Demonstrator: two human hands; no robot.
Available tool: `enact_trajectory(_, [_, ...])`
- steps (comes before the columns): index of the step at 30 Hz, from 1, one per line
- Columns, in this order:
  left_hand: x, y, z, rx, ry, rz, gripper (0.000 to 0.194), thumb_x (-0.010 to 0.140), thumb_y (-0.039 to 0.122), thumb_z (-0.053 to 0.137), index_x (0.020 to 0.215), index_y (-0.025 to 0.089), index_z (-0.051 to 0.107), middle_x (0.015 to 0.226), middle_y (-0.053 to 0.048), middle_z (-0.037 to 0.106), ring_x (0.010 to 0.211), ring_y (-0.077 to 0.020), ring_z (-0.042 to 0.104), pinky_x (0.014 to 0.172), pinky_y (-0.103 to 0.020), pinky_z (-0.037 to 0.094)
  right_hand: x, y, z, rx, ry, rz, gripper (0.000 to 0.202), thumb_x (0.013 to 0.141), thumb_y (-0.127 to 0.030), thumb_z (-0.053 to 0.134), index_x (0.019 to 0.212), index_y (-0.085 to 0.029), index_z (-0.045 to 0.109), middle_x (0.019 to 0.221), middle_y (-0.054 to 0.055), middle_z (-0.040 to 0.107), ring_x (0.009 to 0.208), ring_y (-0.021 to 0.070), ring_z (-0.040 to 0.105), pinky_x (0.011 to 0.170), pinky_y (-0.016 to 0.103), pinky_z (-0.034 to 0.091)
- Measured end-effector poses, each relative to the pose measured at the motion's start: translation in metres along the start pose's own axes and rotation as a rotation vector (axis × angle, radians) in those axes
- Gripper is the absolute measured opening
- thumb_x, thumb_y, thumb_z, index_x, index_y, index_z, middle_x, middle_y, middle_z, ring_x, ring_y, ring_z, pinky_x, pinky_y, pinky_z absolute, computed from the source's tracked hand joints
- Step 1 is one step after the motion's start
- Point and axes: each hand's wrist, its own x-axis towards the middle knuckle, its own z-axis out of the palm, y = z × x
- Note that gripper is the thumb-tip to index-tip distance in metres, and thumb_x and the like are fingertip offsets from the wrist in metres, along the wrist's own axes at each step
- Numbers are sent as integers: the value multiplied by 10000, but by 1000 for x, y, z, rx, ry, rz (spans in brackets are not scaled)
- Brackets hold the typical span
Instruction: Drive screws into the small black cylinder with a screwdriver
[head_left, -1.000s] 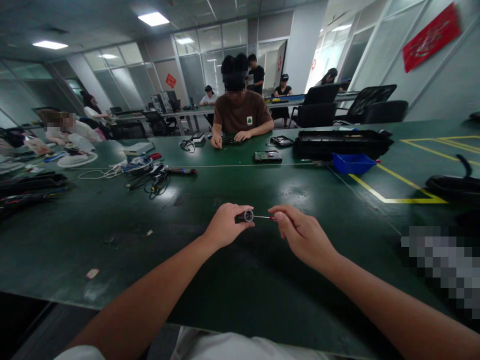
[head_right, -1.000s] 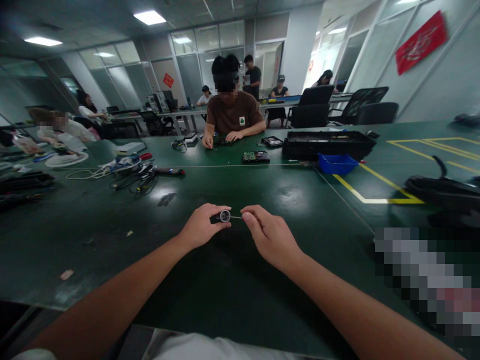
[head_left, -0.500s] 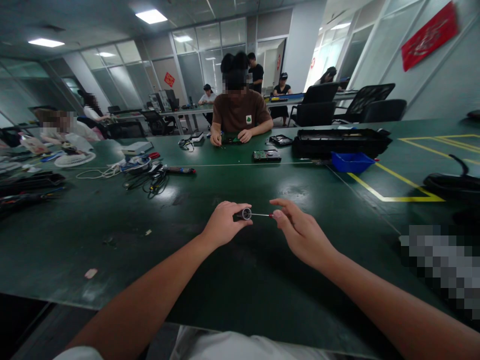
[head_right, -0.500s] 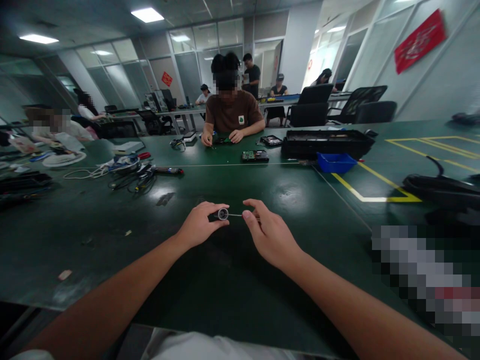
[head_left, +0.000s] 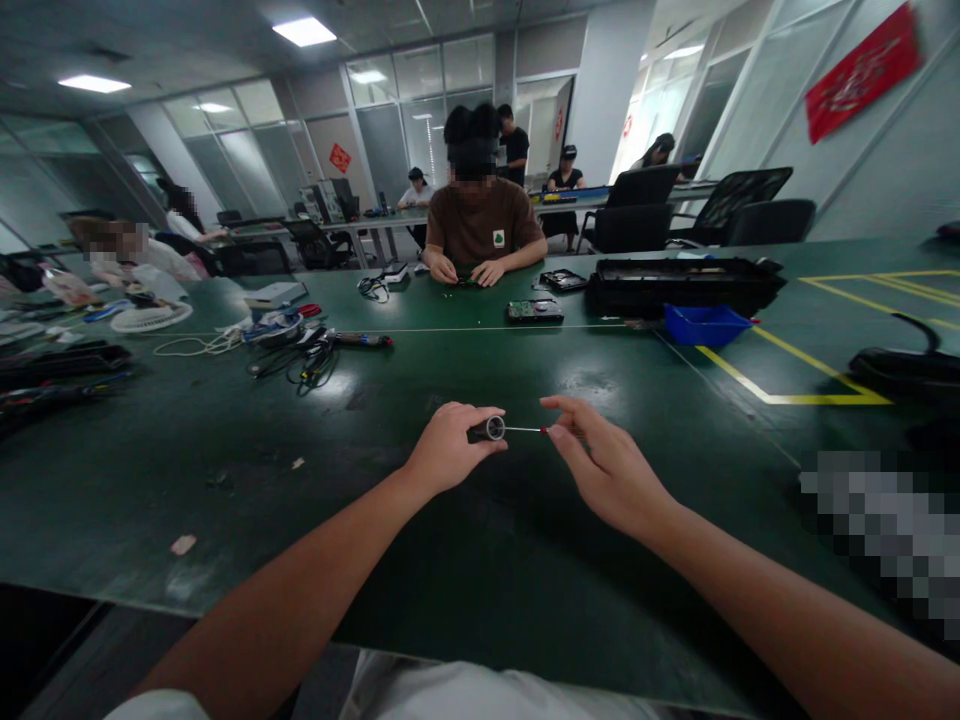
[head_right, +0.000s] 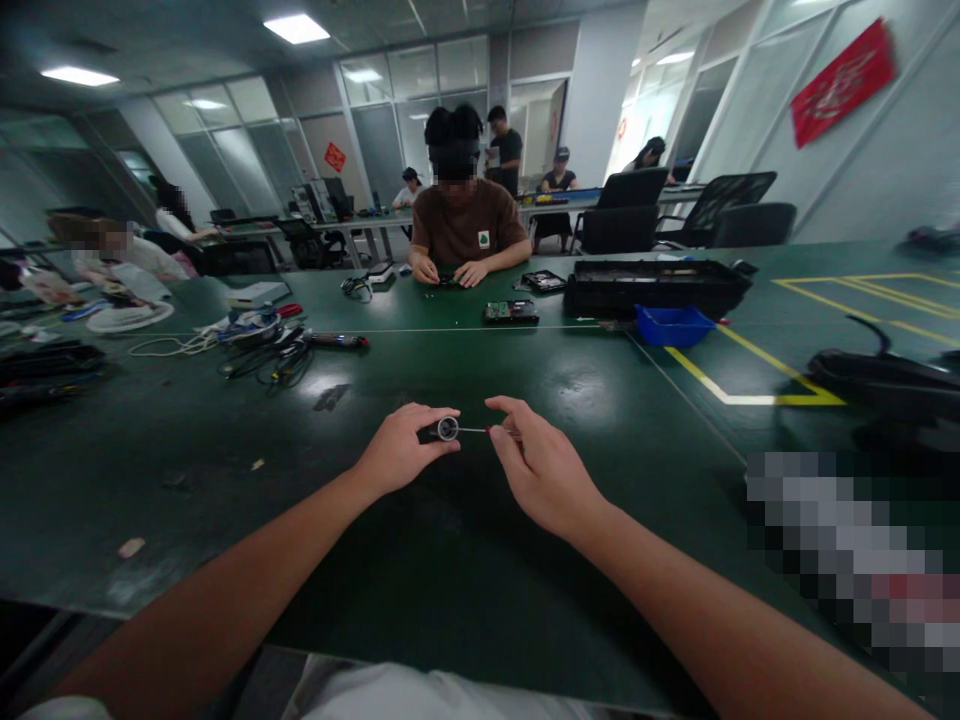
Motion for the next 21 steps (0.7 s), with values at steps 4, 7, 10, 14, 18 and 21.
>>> enact_trajectory(4, [-1,0,2,-3,-9,29,406,801,323,775,1193,272,680,1025,-26,718,968,-226,609,922,-400,441,1,-1,-3,-25,-8,82,366,1010,-399,360,1249,-203,556,787,41,688,593,195,614,580,335,444])
enact_trajectory(7, [-1,-1,3,0,-3,35,415,798,324,779,1197,268,678,1022,-24,717,963,-223,608,921,-397,440,-1,-4,-2,10,-7,45,344,992,-354,403,1275,-198,519,785,34,674,627,199,615,614,340,455])
enact_trajectory(10, [-1,-1,2,-7,14,19,413,806,338,771,1201,265,674,1042,-25,717,967,-223,609,918,-396,443,-2,-4,0,137,40,64,292,953,-365,491,1196,-212,541,835,41,669,739,213,642,679,354,488])
enact_trajectory(14, [0,2,0,39,20,61,402,821,333,758,1206,262,667,1056,-23,718,987,-225,611,974,-424,413,6,6,4,528,111,262,253,884,-447,609,969,-210,634,858,51,676,800,210,647,778,384,523])
enact_trajectory(18, [3,1,-2,110,32,102,412,823,311,760,1218,267,653,1091,-21,713,1019,-225,605,980,-425,395,18,22,8,1002,194,479,252,794,-444,708,804,-205,630,749,20,612,683,169,597,726,369,552])
enact_trajectory(21, [3,-2,0,99,26,65,424,813,330,768,1216,262,654,1053,-22,716,971,-223,606,899,-394,428,20,29,13,1018,241,477,258,777,-442,737,812,-205,641,780,16,614,715,159,592,725,337,550])
